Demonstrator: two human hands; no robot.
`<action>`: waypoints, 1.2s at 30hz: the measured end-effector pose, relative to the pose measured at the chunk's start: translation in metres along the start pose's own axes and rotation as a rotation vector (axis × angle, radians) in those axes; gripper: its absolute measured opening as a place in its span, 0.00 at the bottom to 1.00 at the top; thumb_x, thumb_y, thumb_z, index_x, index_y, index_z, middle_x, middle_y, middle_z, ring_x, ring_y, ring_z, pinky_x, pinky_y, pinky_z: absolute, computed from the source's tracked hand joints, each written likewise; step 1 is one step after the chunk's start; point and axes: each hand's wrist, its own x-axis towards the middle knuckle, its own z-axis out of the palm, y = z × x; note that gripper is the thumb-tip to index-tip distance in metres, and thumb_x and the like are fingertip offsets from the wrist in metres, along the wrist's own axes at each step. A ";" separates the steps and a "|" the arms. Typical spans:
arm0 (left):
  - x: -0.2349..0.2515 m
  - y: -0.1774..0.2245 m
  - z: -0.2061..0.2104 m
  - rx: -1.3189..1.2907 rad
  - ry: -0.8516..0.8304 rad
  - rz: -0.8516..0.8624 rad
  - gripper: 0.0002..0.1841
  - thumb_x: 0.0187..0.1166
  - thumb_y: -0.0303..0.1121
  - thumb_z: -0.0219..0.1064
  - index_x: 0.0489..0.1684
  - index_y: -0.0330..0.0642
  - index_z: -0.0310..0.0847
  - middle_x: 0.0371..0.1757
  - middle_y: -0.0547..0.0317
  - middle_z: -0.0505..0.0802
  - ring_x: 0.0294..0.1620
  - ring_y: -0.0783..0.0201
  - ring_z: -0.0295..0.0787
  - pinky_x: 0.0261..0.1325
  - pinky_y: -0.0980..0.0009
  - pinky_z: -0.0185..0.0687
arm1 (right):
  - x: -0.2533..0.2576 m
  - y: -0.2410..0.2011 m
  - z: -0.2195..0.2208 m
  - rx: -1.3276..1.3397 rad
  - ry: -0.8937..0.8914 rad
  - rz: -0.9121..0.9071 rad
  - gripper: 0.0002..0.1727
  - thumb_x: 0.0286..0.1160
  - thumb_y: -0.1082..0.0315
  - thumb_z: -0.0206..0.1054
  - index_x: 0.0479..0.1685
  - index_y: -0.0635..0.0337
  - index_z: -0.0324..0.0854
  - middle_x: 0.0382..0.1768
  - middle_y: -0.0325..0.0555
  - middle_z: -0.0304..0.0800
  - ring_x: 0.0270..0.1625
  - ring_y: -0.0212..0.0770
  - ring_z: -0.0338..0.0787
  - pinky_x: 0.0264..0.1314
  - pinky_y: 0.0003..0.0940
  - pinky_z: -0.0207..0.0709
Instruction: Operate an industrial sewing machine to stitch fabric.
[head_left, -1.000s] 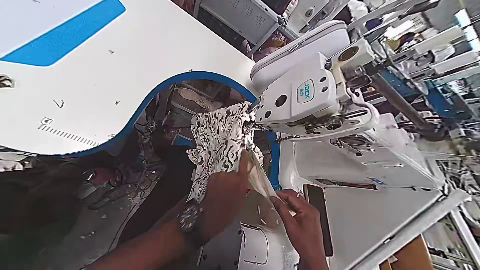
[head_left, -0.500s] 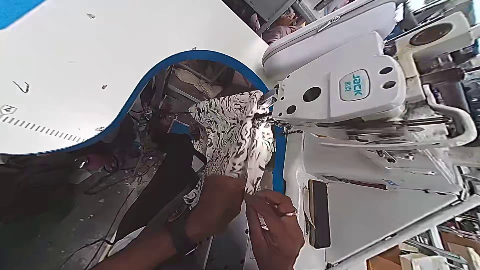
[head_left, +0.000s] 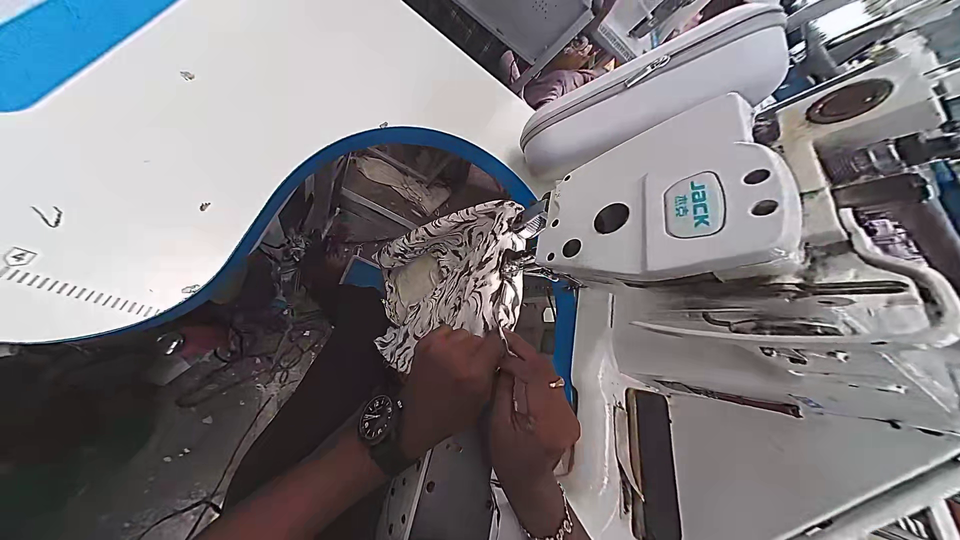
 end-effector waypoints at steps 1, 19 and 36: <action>0.004 -0.001 0.003 0.022 0.007 0.001 0.11 0.74 0.28 0.63 0.23 0.40 0.90 0.12 0.59 0.83 0.15 0.61 0.78 0.25 0.67 0.69 | 0.002 -0.001 0.001 -0.011 -0.027 0.026 0.10 0.73 0.75 0.60 0.31 0.67 0.87 0.50 0.58 0.96 0.56 0.36 0.95 0.59 0.19 0.82; -0.062 -0.036 0.018 -0.191 -1.088 -0.556 0.19 0.91 0.27 0.52 0.70 0.21 0.76 0.70 0.30 0.85 0.75 0.42 0.80 0.80 0.50 0.68 | -0.006 -0.007 0.012 0.100 -0.298 -0.328 0.15 0.72 0.70 0.56 0.35 0.57 0.92 0.36 0.41 0.99 0.43 0.40 0.97 0.73 0.47 0.75; -0.128 0.007 -0.180 -0.677 -0.170 -0.640 0.13 0.65 0.27 0.76 0.45 0.32 0.84 0.39 0.69 0.94 0.43 0.84 0.89 0.53 0.80 0.85 | -0.025 -0.157 -0.037 0.800 -0.285 -0.232 0.21 0.76 0.53 0.72 0.56 0.61 0.89 0.62 0.54 0.93 0.58 0.39 0.93 0.55 0.31 0.87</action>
